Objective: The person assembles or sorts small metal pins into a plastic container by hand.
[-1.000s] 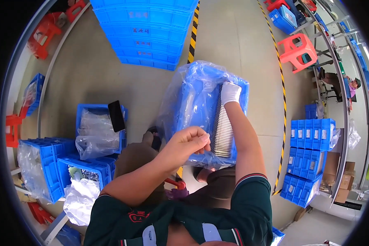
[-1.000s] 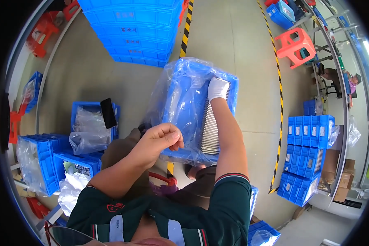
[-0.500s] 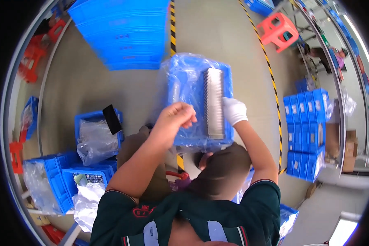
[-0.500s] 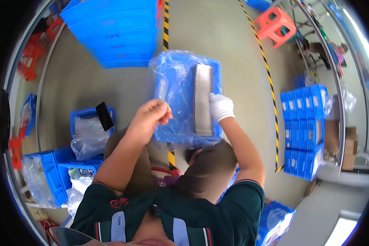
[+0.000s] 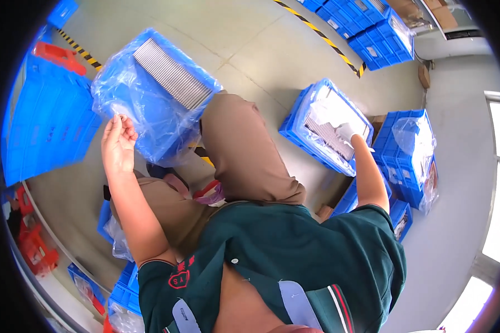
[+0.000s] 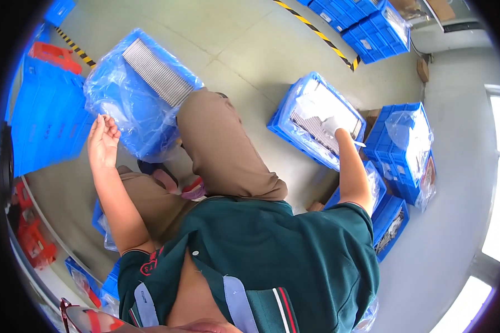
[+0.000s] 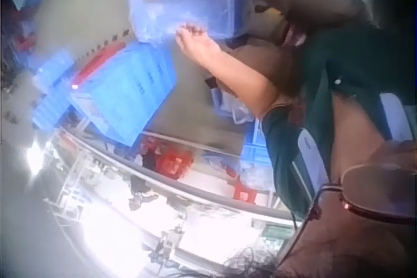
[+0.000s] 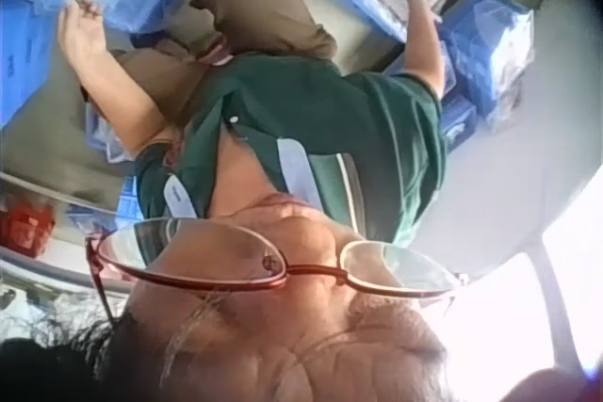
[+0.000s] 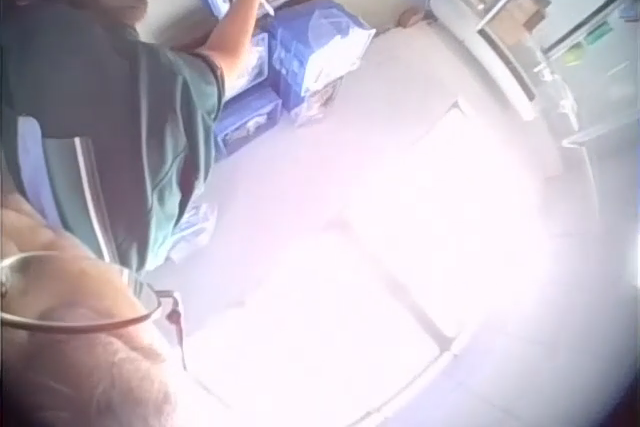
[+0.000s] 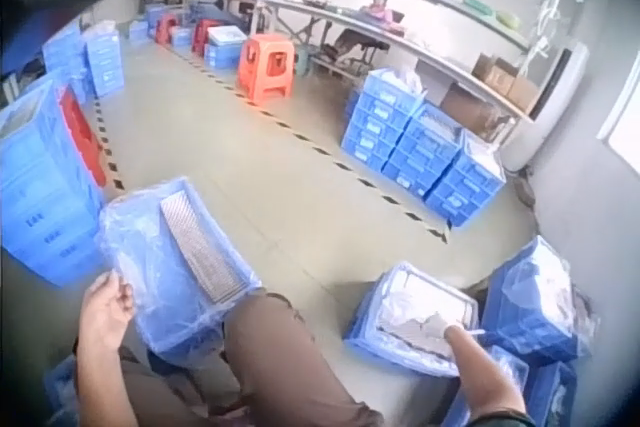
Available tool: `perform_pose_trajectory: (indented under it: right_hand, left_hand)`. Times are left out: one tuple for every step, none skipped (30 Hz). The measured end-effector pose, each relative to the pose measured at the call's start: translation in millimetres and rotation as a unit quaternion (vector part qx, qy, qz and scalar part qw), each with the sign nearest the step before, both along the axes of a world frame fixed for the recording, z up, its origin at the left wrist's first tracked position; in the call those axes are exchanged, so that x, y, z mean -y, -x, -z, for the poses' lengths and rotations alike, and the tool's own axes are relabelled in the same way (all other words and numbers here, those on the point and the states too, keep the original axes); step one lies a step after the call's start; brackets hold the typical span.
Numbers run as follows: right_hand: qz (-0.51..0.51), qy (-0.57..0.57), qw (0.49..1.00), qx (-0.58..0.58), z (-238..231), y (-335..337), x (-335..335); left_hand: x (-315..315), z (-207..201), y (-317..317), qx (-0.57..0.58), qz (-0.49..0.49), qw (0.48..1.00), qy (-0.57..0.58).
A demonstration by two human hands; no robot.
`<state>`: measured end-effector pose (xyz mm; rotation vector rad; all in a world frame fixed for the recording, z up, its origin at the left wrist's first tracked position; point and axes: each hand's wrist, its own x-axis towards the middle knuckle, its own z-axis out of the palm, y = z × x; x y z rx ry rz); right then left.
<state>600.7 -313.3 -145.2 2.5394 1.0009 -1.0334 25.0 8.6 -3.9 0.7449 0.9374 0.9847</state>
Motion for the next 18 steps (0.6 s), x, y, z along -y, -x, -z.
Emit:
perform_pose_trajectory:
  right_hand:
    - [0.157,-0.012,0.984,-0.084,3.5,4.9,16.6]
    - [0.162,-0.012,0.983,-0.088,8.0,8.8,26.5]
    - [0.120,-0.012,0.992,-0.040,15.3,14.9,32.0]
    - [0.077,-0.011,0.997,0.009,22.4,24.9,34.3]
    - [0.035,-0.011,0.998,0.058,28.2,34.8,33.2]
    - [-0.009,-0.011,0.994,0.106,34.0,44.3,29.6]
    - [-0.052,-0.012,0.987,0.155,38.7,52.7,23.2]
    - [-0.048,-0.016,0.987,0.151,40.3,59.2,10.7]
    - [-0.007,-0.028,0.991,0.127,41.4,63.3,-5.7]
    - [0.036,-0.040,0.993,0.103,44.8,65.7,-22.2]
    - [0.042,-0.043,0.993,0.102,51.0,62.1,-38.2]
    - [-0.063,-0.059,0.981,0.175,56.4,56.7,-57.0]
    - [-0.171,-0.075,0.952,0.242,65.6,56.0,-71.5]
    - [-0.178,-0.081,0.953,0.232,56.8,70.3,-86.2]
    - [-0.129,-0.060,0.962,0.233,43.7,81.8,-96.3]
    - [-0.073,-0.037,0.967,0.240,30.5,86.9,-101.8]
    - [-0.075,-0.039,0.968,0.237,36.4,83.7,-102.9]
    - [-0.062,-0.049,0.968,0.240,45.5,76.4,-100.1]
  left_hand:
    - [0.9,3.1,0.2,-0.004,0.006,1.000,0.000]
    - [0.8,5.9,1.3,-0.015,0.004,1.000,0.009]
    - [0.3,8.2,2.7,-0.026,0.002,1.000,0.017]
    - [-0.5,11.9,4.7,-0.030,0.007,0.999,0.016]
    - [-1.9,15.3,5.2,-0.040,0.004,0.999,0.030]
    - [-2.6,18.0,5.2,-0.050,0.001,0.998,0.044]
    - [-2.7,20.6,4.3,-0.057,-0.006,0.997,0.056]
    - [-3.0,23.1,6.5,-0.061,-0.004,0.997,0.051]
    - [-3.0,25.8,9.7,-0.067,-0.008,0.996,0.061]
    - [-2.9,27.3,10.8,-0.073,-0.012,0.995,0.072]
    - [-1.9,26.7,5.5,-0.074,-0.011,0.994,0.074]
    - [-2.6,28.1,1.0,-0.075,-0.006,0.995,0.071]
    - [-3.0,30.9,0.2,-0.079,0.000,0.994,0.073]
    - [-1.1,30.0,6.6,-0.088,-0.004,0.993,0.077]
    - [1.7,29.6,11.7,-0.098,-0.011,0.992,0.080]
    - [2.1,28.8,10.0,-0.102,-0.014,0.992,0.078]
    - [2.4,29.1,9.0,-0.104,-0.016,0.991,0.079]
    - [2.7,29.2,8.4,-0.107,-0.018,0.991,0.081]
